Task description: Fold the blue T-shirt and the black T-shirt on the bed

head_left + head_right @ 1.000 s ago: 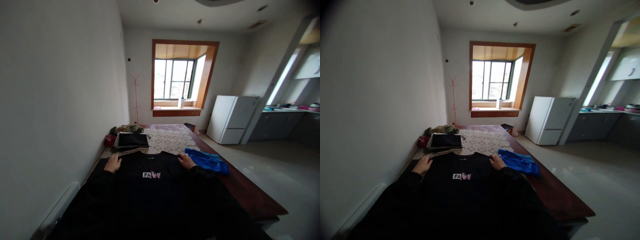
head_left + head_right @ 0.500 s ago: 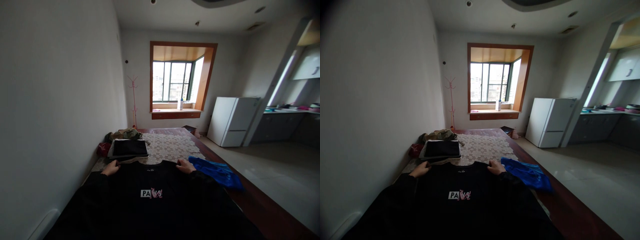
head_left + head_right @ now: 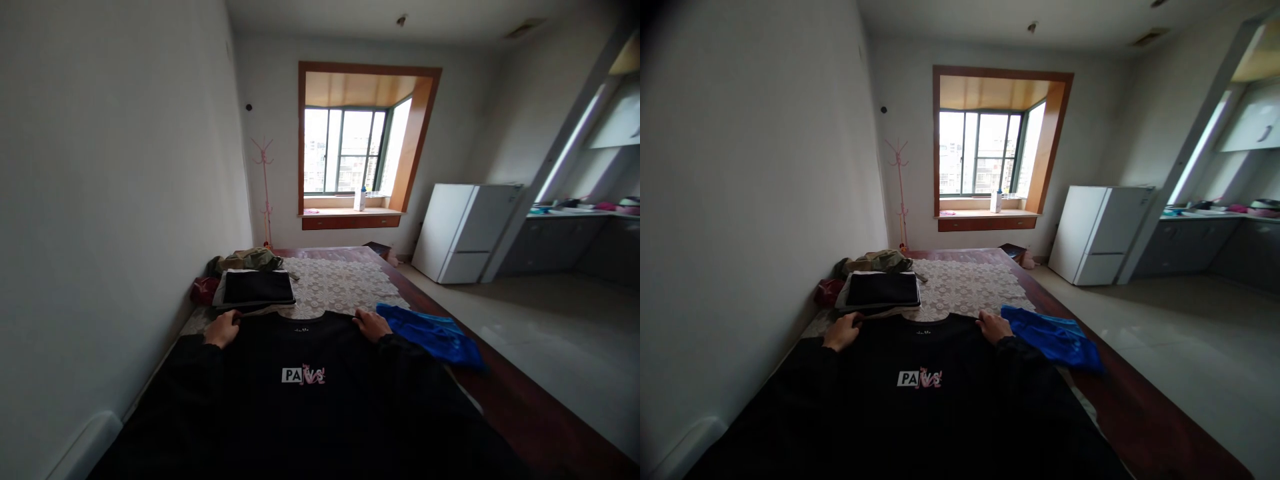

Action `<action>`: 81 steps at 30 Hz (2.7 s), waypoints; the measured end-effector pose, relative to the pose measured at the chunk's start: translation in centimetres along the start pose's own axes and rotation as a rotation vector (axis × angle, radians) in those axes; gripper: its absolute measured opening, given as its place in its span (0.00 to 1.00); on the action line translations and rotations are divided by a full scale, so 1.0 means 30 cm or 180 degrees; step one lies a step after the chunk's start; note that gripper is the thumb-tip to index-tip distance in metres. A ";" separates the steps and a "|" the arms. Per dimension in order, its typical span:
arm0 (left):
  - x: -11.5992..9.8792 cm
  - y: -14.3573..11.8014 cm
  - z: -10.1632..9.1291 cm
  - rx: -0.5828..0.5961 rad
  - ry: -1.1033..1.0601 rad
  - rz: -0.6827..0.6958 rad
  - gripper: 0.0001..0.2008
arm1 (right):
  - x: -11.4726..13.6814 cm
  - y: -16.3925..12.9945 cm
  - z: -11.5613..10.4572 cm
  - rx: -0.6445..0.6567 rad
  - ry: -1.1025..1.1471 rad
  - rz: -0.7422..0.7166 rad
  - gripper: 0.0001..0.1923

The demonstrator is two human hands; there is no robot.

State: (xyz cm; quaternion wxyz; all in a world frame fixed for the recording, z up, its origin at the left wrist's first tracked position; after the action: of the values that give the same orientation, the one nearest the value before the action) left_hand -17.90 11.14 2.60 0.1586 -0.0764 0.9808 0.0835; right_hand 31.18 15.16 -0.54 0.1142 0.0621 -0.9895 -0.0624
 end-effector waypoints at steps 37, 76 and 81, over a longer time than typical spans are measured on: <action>-0.325 -0.167 0.167 0.0267 0.0302 0.0859 0.33 | 0.281 -0.144 0.089 0.0013 0.0371 -0.0177 0.36; -0.308 -0.145 0.204 0.0179 -0.0411 0.1460 0.26 | 0.273 -0.156 0.108 0.0229 0.0598 -0.0486 0.36; -0.306 -0.154 0.205 0.0193 -0.0323 0.1446 0.26 | 0.277 -0.160 0.100 0.0228 0.0603 -0.0468 0.36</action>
State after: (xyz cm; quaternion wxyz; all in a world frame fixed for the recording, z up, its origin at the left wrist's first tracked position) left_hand -6.65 8.94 -0.82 0.1870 0.1554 0.9657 0.0913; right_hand 22.96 9.63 -2.29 0.2001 0.1441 -0.9687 -0.0291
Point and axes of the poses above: each hand's wrist, its own y-axis towards the middle knuckle, its own z-axis out of the palm, x = y × z, the point moved 5 cm from there along y, towards the middle knuckle, and after that the axes turned 5 degrees about -x, right-handed, at the moved point
